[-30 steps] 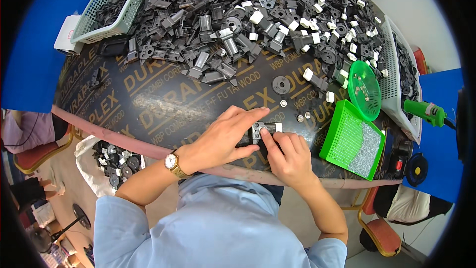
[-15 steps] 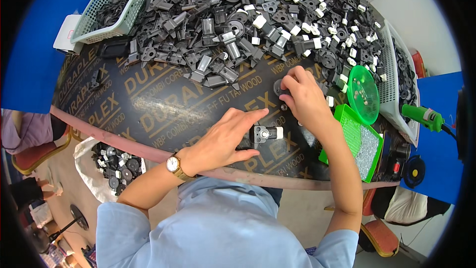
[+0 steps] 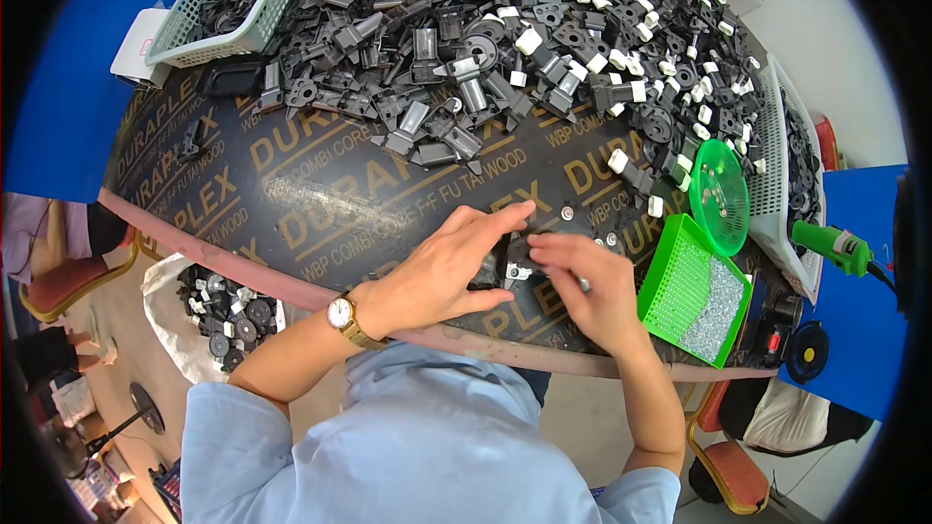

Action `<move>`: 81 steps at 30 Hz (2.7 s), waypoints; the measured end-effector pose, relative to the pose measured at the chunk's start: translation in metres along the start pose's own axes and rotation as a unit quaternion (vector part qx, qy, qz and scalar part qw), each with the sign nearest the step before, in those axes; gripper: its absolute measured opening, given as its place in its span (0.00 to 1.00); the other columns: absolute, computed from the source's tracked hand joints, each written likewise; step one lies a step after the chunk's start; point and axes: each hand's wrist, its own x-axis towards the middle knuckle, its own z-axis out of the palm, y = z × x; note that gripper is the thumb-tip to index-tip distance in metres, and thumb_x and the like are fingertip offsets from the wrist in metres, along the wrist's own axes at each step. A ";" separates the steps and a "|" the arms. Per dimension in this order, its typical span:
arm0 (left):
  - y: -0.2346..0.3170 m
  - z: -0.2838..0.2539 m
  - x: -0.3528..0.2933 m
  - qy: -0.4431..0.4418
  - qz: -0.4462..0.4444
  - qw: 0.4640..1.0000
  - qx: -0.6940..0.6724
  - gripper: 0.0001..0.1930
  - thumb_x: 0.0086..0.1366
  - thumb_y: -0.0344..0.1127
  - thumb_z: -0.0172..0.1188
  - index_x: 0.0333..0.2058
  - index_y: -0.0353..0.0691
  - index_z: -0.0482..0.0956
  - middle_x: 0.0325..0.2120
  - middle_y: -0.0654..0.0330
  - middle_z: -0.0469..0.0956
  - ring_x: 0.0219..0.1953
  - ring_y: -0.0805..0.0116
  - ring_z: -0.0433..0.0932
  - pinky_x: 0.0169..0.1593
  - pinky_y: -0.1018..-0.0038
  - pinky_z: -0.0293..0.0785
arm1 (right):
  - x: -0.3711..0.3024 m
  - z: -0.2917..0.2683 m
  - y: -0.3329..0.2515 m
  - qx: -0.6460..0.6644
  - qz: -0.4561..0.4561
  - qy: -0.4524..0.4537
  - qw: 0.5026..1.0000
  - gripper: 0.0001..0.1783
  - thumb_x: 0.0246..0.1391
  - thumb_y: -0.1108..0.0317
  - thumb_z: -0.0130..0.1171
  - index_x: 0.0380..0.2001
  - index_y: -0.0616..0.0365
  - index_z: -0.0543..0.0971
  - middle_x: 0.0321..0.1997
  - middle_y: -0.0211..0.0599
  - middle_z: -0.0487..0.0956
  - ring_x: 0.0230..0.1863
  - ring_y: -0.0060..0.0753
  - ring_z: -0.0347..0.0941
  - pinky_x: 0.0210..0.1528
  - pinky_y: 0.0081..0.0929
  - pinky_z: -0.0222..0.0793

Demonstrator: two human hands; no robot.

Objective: Assembling small plastic and metal components using an electric screwdriver at a workbench.

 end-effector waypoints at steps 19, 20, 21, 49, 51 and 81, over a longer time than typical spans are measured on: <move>-0.001 0.005 -0.003 0.021 -0.005 1.000 0.001 0.40 0.47 0.31 0.74 0.59 0.36 0.64 0.54 0.51 0.73 0.51 0.48 0.71 0.54 0.60 0.73 | -0.017 0.009 0.009 -0.291 -0.250 -0.001 0.923 0.16 0.44 0.76 0.61 0.40 0.69 0.81 0.49 0.47 0.78 0.50 0.45 0.79 0.47 0.31 0.80; -0.002 0.005 -0.003 0.025 0.007 1.000 0.015 0.40 0.47 0.31 0.74 0.59 0.36 0.64 0.55 0.51 0.73 0.51 0.48 0.71 0.54 0.60 0.73 | -0.017 0.011 0.007 -0.291 -0.239 0.012 0.926 0.17 0.43 0.76 0.61 0.40 0.70 0.81 0.47 0.47 0.79 0.49 0.47 0.79 0.47 0.33 0.80; -0.002 0.005 -0.003 0.025 0.007 1.000 0.015 0.40 0.47 0.31 0.74 0.59 0.36 0.64 0.55 0.51 0.73 0.51 0.48 0.71 0.54 0.60 0.73 | -0.017 0.012 0.007 -0.291 -0.239 0.012 0.926 0.17 0.43 0.76 0.61 0.40 0.70 0.81 0.47 0.47 0.79 0.49 0.47 0.79 0.47 0.33 0.80; 0.030 0.007 0.005 0.004 0.011 0.981 0.192 0.14 0.53 0.28 0.68 0.39 0.36 0.77 0.50 0.52 0.74 0.46 0.51 0.74 0.45 0.63 0.76 | -0.060 -0.256 0.088 -0.108 0.075 0.443 0.887 0.24 0.59 0.68 0.64 0.56 0.67 0.71 0.44 0.37 0.80 0.47 0.29 0.78 0.56 0.27 0.69; 0.029 0.008 0.005 0.010 0.021 0.980 0.197 0.14 0.53 0.27 0.68 0.39 0.36 0.77 0.50 0.52 0.74 0.45 0.51 0.74 0.45 0.63 0.76 | -0.065 -0.261 0.089 -0.105 0.059 0.485 0.866 0.23 0.59 0.68 0.64 0.54 0.66 0.71 0.43 0.37 0.80 0.46 0.29 0.78 0.53 0.27 0.71; 0.021 0.014 0.015 -0.051 0.055 0.975 0.209 0.18 0.54 0.24 0.59 0.46 0.37 0.78 0.54 0.51 0.73 0.45 0.55 0.75 0.50 0.65 0.75 | -0.085 -0.100 -0.006 0.166 -0.043 0.436 0.883 0.37 0.55 0.31 0.56 0.43 0.57 0.64 0.35 0.37 0.69 0.16 0.23 0.64 0.18 0.17 0.58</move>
